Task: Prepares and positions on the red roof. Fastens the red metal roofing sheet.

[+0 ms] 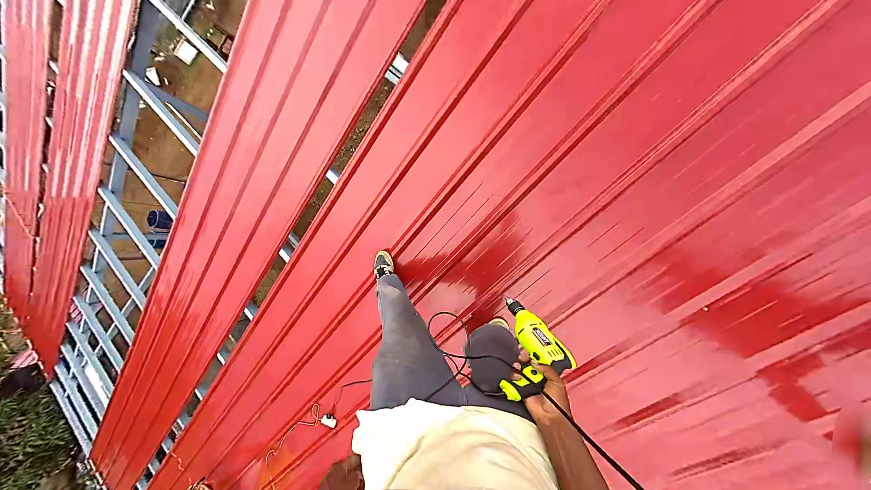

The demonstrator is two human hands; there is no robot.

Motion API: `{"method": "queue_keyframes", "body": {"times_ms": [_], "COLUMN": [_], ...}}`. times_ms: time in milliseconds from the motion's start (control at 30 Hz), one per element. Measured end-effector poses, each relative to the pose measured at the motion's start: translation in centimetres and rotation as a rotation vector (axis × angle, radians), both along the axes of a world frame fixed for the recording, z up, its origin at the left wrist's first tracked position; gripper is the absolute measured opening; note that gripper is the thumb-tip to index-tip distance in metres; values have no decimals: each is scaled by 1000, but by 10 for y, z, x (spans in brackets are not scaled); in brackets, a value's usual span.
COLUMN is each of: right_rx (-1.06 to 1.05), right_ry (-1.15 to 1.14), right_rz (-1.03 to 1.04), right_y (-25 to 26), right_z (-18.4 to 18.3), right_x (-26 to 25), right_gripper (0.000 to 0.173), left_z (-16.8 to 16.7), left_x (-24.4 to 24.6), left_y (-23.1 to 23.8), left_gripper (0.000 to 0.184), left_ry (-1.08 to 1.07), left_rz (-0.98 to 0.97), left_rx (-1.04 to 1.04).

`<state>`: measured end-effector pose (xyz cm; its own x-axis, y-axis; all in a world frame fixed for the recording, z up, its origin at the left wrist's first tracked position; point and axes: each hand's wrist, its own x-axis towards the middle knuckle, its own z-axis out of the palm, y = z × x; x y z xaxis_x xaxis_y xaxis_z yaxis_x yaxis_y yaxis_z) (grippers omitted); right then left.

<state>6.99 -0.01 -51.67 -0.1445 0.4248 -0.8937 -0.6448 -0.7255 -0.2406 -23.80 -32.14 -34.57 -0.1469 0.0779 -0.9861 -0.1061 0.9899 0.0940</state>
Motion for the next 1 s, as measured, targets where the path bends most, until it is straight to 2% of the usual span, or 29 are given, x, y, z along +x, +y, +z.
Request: {"method": "queue_keyframes", "body": {"times_ms": [33, 100, 167, 200, 233, 333, 400, 467, 500, 633, 733, 800, 900, 933, 967, 1000], "right_rx": [13, 3, -32, -47, -61, -111, -130, -128, -122, -88, -118, -145, -161, -156, -152, -148], "right_ry": [14, -5, -11, -7, -1, -10, -48, -66, -64, -77, -84, -72, -91, -90, -75, -71], "right_rz": [-3, -19, -34, -33, -24, -18, -22, -45, -64, -86, -97, -115, -115, -108, -105, -105], "right_y": [0, 2, 6, 7, 9, 14, 16, 18, 18, 20, 30, 39, 51, 54, 57, 59], "right_z": [1, 10, 20, 24, 28, 36, 36, 38, 41, 51, 63, 78, 93, 91, 89, 86], "right_x": [10, 20, 25, 27, 27, 19, 8, -8, -16, -55, -92, -118, -152, -160, -167, -174], "right_gripper": [18, 19, 19, 19, 19, 18, 18, 16, 16, 17, 20, 19, 17, 16, 16, 16], "left_z": [3, 7, 16, 20, 18, -5, -31, -54, -57, -69, -106, -100, -109, -99, -71, -30], "left_x": [18, 46, 65, 70, 70, 51, 29, 7, -7, -74, -112, -132, -161, -172, -181, -188], "left_y": [6, 15, 29, 36, 41, 37, 42, 36, 37, 66, 55, 80, 86, 101, 131, 170], "left_gripper": [31, 34, 38, 42, 43, 48, 50, 53, 54, 48, 50, 50, 51, 52, 52, 49], "left_ry": [147, 374, 480, 462, 424, 319, 225, 201, 169, -67, -38, -75, -60, -74, -79, -65], "left_rz": [-176, -301, -123, 8, 59, -164, -142, -109, -142, -468, -656, -691, -661, -694, -750, -755], "left_rx": [8, 44, 139, 160, 154, 117, -21, -38, -49, -65, 74, 27, 57, 101, 165, 201]}}
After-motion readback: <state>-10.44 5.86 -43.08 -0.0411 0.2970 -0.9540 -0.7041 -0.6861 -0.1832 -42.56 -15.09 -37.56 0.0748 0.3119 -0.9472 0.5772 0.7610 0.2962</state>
